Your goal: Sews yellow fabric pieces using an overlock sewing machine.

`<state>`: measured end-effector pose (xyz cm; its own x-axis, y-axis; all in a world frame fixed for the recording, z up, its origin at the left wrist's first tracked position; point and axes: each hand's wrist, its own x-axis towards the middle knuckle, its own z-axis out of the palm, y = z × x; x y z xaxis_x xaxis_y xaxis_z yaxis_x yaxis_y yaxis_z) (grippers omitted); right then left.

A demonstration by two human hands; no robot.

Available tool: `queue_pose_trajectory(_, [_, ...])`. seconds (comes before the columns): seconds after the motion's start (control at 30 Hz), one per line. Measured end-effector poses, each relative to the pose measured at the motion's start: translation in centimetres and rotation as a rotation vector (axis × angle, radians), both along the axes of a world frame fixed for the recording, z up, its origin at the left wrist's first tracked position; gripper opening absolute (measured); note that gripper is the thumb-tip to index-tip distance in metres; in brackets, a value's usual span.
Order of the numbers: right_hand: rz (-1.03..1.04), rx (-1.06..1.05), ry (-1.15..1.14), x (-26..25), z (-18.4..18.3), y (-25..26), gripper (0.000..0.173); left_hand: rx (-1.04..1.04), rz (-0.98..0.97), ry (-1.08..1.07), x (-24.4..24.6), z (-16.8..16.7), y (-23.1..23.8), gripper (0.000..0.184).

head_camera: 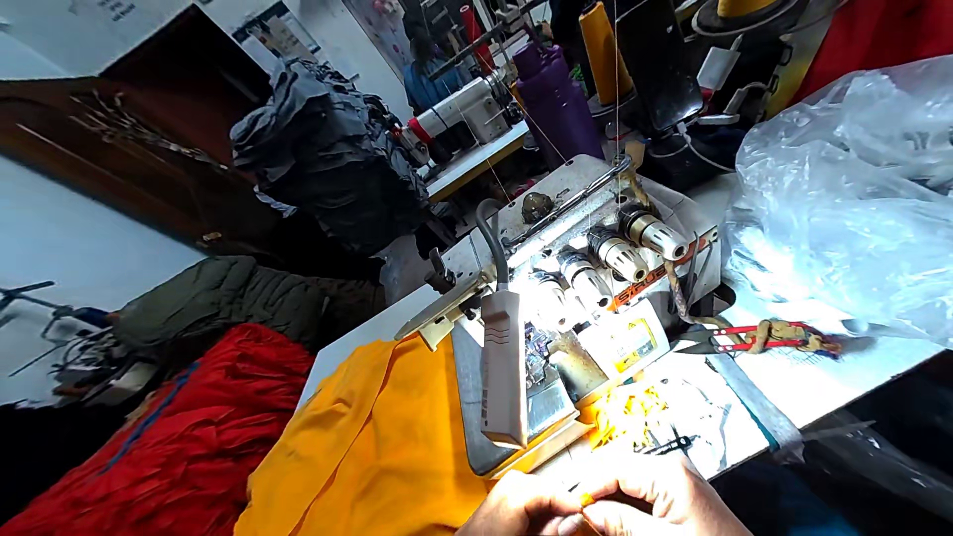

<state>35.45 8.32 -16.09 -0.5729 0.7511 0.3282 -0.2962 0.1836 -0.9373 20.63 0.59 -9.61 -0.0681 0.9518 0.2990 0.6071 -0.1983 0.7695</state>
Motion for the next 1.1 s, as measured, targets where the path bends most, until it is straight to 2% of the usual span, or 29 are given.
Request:
queue_pose_trajectory(0.33, [-0.047, 0.108, -0.083, 0.6, 1.2, -0.3, 0.019, -0.012, 0.102, 0.089, 0.5, 0.1, 0.2, 0.010])
queue_pose_trajectory(0.63, [0.023, 0.076, -0.060, 0.8, 0.9, 0.1, 0.016, 0.059, 0.208, 0.064, 0.0, -0.5, 0.3, 0.014])
queue_pose_trajectory(0.7, [0.032, 0.057, -0.120, 1.2, 1.2, 0.3, 0.017, 0.141, 0.312, 0.112, -2.0, -0.4, -0.4, 0.018])
queue_pose_trajectory(0.8, [0.015, 0.066, -0.197, 1.9, 0.5, 1.0, 0.019, 0.213, 0.640, 0.337, -7.2, 0.4, -2.5, 0.022])
queue_pose_trajectory(0.87, [0.017, 0.068, -0.213, 2.4, 0.0, 1.4, 0.019, 0.131, 0.856, 0.408, -11.3, 0.2, -3.9, 0.028])
queue_pose_trajectory(0.93, [0.029, 0.073, -0.217, 2.6, -0.3, 1.6, 0.019, -0.109, 0.971, 0.342, -14.4, -0.5, -4.6, 0.031])
queue_pose_trajectory(1.03, [0.066, 0.080, -0.202, 2.4, 0.1, 1.5, 0.020, -0.472, 0.970, 0.336, -16.7, -2.0, -4.6, 0.041])
queue_pose_trajectory(1.1, [0.088, 0.086, -0.194, 2.2, 0.6, 1.3, 0.020, -0.499, 0.975, 0.402, -16.9, -2.8, -4.2, 0.041])
